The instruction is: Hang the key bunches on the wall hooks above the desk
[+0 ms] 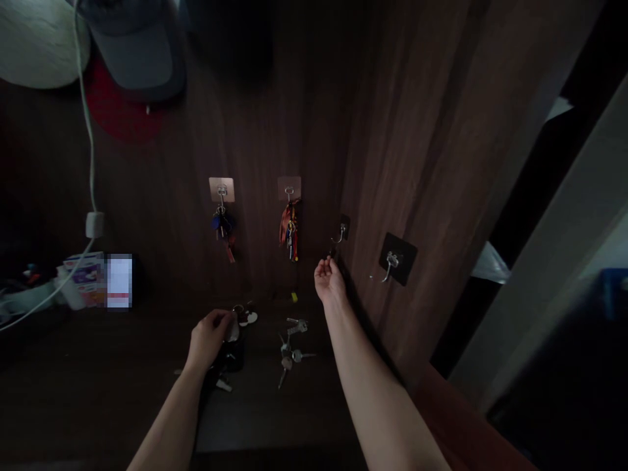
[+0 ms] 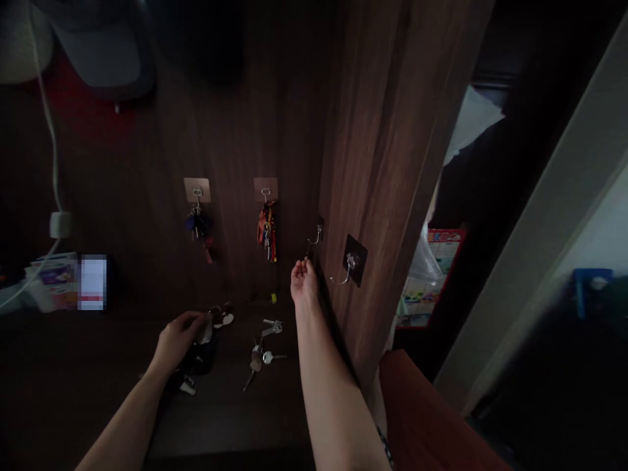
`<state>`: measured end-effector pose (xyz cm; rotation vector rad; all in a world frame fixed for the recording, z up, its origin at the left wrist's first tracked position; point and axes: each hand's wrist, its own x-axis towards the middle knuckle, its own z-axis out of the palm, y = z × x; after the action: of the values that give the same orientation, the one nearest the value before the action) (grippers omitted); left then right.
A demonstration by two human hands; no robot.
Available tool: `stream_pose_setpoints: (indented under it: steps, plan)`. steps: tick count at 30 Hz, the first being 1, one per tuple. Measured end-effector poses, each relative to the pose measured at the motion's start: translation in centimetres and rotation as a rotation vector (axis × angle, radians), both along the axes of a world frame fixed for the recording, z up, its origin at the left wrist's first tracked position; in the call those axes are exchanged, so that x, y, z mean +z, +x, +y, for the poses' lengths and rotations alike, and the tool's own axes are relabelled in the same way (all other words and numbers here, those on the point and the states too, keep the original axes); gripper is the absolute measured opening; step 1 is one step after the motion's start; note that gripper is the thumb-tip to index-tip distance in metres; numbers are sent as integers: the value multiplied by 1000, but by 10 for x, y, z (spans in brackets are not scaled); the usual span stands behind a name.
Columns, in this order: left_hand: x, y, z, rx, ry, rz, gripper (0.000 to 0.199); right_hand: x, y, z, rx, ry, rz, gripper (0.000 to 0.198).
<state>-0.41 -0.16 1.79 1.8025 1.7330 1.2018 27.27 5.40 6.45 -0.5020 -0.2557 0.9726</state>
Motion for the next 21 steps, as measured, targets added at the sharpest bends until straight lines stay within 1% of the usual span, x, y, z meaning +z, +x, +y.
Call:
stream_pose_setpoints:
  steps: [7,11,13,14,15,17,18,21]
  plan:
    - [0,2,-1,19,-28,-6,25,-21,0,-8,-22,-39,-35,5]
    - [0,2,-1,27,-29,-18,24,-39,-4,-16,-17,-64,-72,9]
    - [-1,2,0,29,-29,-19,24,-48,-7,-17,-19,-106,-154,11]
    - [-2,2,0,29,-31,-17,24,-52,-9,-18,-27,-141,-243,11]
    - [-2,1,1,28,-32,-16,24,-55,-10,-17,-41,-175,-387,11]
    - [-3,1,1,25,-35,-15,25,-61,-13,-16,-74,-212,-739,10]
    - [-3,1,1,24,-38,-15,25,-64,-15,-16,-80,-207,-887,10]
    - [-4,1,1,22,-46,-8,26,-69,-20,-17,-65,-180,-1133,14]
